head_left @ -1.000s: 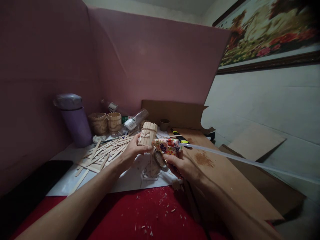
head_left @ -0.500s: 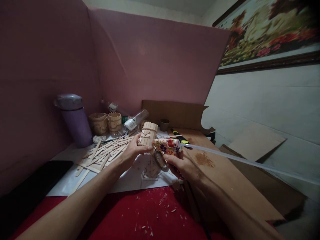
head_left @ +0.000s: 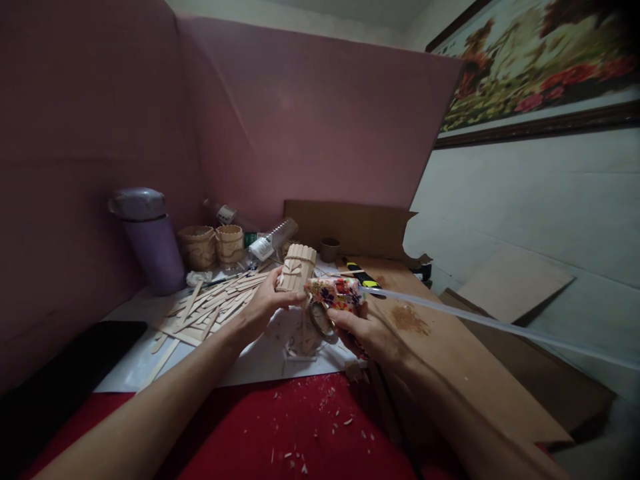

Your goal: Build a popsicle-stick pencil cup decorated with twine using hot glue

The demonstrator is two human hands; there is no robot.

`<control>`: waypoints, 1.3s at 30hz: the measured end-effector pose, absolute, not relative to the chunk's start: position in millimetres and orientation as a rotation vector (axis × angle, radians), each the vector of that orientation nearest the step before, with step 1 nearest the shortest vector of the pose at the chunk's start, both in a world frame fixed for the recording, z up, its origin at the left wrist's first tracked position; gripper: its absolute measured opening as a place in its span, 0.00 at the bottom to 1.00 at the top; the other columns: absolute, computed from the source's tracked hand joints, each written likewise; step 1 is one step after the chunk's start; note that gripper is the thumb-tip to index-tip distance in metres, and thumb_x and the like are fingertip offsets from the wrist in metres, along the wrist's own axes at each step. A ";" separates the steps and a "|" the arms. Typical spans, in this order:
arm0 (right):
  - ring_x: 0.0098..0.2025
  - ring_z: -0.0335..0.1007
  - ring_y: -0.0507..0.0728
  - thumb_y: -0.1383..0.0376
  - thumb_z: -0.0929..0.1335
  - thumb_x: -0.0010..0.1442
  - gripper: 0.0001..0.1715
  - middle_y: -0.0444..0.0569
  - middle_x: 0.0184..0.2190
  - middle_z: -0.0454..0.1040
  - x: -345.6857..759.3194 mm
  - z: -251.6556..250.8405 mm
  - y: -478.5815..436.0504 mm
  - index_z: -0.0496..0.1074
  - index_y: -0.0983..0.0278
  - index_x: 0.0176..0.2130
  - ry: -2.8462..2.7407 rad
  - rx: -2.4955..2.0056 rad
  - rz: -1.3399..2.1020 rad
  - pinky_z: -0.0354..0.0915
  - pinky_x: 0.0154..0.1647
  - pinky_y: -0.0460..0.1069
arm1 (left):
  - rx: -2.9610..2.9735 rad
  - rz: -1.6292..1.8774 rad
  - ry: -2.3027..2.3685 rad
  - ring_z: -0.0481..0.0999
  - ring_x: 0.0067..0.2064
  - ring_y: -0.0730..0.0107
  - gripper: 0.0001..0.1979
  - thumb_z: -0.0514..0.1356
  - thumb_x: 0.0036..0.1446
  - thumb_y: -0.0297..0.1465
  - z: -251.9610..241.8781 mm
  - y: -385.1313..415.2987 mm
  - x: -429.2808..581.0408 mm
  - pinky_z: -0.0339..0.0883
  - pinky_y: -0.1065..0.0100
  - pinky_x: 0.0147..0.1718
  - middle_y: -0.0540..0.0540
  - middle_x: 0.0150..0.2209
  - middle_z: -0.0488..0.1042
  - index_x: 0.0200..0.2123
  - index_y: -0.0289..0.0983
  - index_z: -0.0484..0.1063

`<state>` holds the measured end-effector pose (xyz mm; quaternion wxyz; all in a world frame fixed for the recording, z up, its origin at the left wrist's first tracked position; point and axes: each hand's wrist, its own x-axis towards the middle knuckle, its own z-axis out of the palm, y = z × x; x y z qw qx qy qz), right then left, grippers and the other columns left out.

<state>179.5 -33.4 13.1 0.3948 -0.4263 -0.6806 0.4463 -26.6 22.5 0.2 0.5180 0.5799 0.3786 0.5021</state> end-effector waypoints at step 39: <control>0.12 0.50 0.47 0.53 0.63 0.61 0.29 0.42 0.10 0.58 180.0 12.5 -30.8 0.61 0.62 0.14 -1.733 -1.134 1.133 0.46 0.14 0.46 | 1.380 1.225 0.910 0.70 0.35 0.67 0.36 0.70 0.40 0.37 -1.2 24.5 -26.1 0.58 0.68 0.28 0.45 0.40 0.74 0.54 0.35 0.65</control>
